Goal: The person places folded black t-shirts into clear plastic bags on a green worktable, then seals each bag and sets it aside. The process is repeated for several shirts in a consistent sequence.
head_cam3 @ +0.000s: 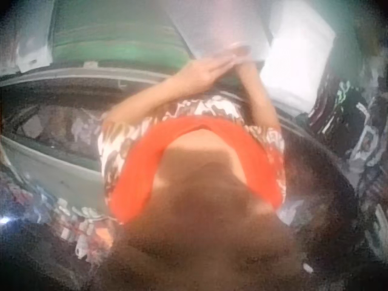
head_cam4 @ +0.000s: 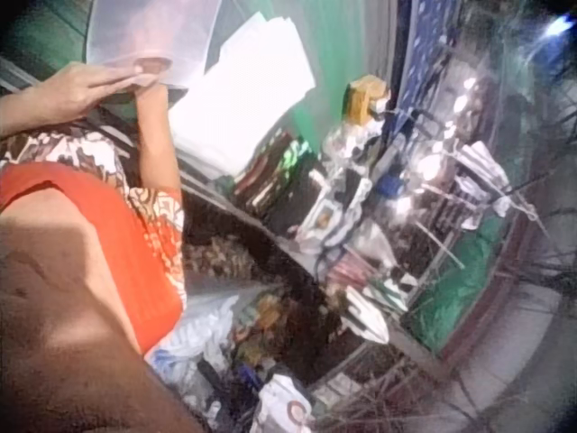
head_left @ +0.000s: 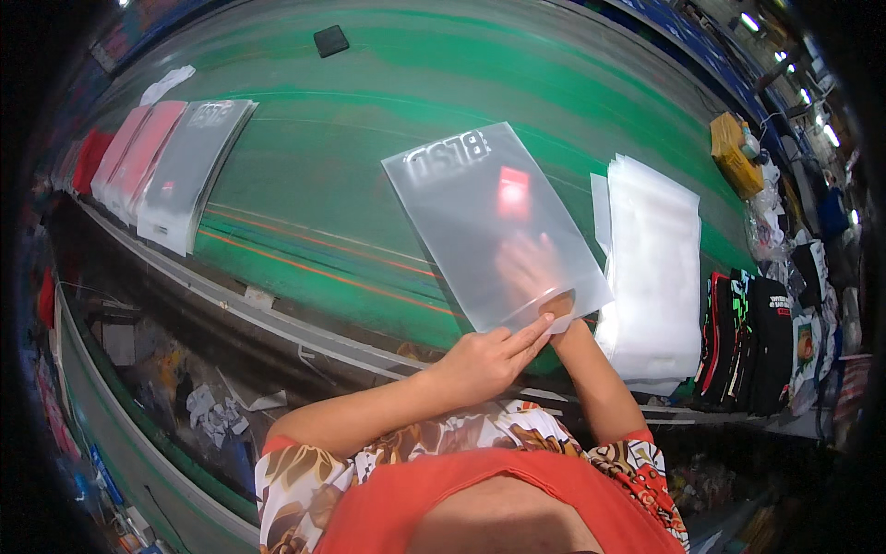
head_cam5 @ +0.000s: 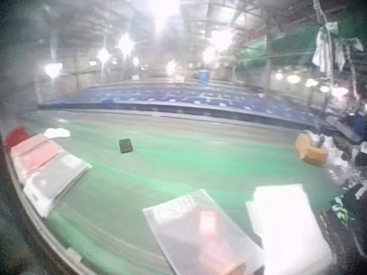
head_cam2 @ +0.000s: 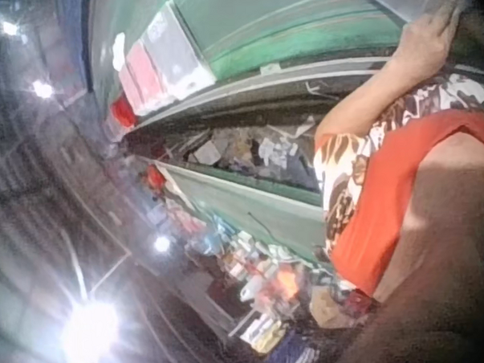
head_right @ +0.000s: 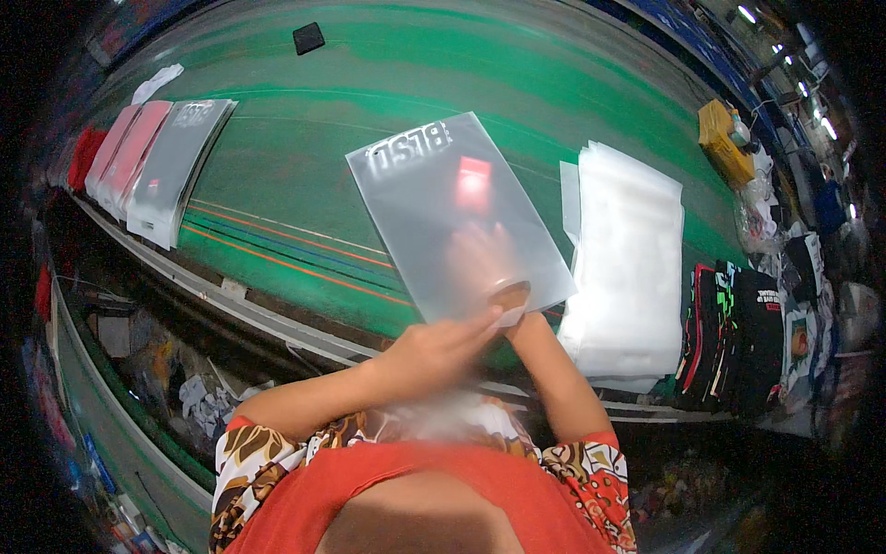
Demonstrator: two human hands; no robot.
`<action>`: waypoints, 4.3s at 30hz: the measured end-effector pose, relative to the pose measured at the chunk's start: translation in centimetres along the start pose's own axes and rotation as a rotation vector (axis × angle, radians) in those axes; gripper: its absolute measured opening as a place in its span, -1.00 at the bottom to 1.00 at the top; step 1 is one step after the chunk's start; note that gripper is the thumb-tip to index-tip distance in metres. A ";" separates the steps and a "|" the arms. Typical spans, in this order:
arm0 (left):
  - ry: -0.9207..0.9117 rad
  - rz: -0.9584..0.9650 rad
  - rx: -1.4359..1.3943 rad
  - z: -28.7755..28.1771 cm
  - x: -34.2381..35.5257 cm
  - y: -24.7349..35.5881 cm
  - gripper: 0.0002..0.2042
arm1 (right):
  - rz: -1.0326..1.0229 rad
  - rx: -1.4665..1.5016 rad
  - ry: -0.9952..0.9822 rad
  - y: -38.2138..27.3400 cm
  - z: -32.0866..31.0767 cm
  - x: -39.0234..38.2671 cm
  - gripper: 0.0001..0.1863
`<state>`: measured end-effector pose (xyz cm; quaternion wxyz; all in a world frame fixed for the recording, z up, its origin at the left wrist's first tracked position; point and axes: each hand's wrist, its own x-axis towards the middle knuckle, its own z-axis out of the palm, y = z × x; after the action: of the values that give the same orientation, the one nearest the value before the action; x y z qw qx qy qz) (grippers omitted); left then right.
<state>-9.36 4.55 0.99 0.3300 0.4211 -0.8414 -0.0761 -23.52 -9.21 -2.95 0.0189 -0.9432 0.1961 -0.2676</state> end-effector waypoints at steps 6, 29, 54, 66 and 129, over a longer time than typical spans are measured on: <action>-0.101 -0.010 -0.046 1.1 -0.9 0.2 -0.47 | 0.172 -0.092 -0.323 -1.8 -0.4 4.4 -0.51; 0.572 -1.127 -0.622 -1.2 -4.2 -9.4 -0.52 | 0.386 0.202 0.158 -1.9 -8.3 -10.2 -0.79; 0.431 -1.094 -0.725 -0.5 -1.3 -11.1 -0.57 | 1.051 0.747 0.028 7.3 -1.2 -0.1 -0.26; 0.343 -1.303 -0.949 -1.2 -2.1 -9.1 -0.68 | 1.208 0.969 -0.078 9.1 -3.7 -3.1 -0.11; 0.381 -1.305 -1.198 0.0 -2.0 -5.4 -0.57 | 1.619 1.718 0.431 -11.2 0.6 0.3 -0.81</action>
<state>-4.97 2.65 -2.17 0.5188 0.5776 -0.1859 -0.6021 -18.90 0.93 -1.75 0.7716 -0.1612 0.4888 -0.3739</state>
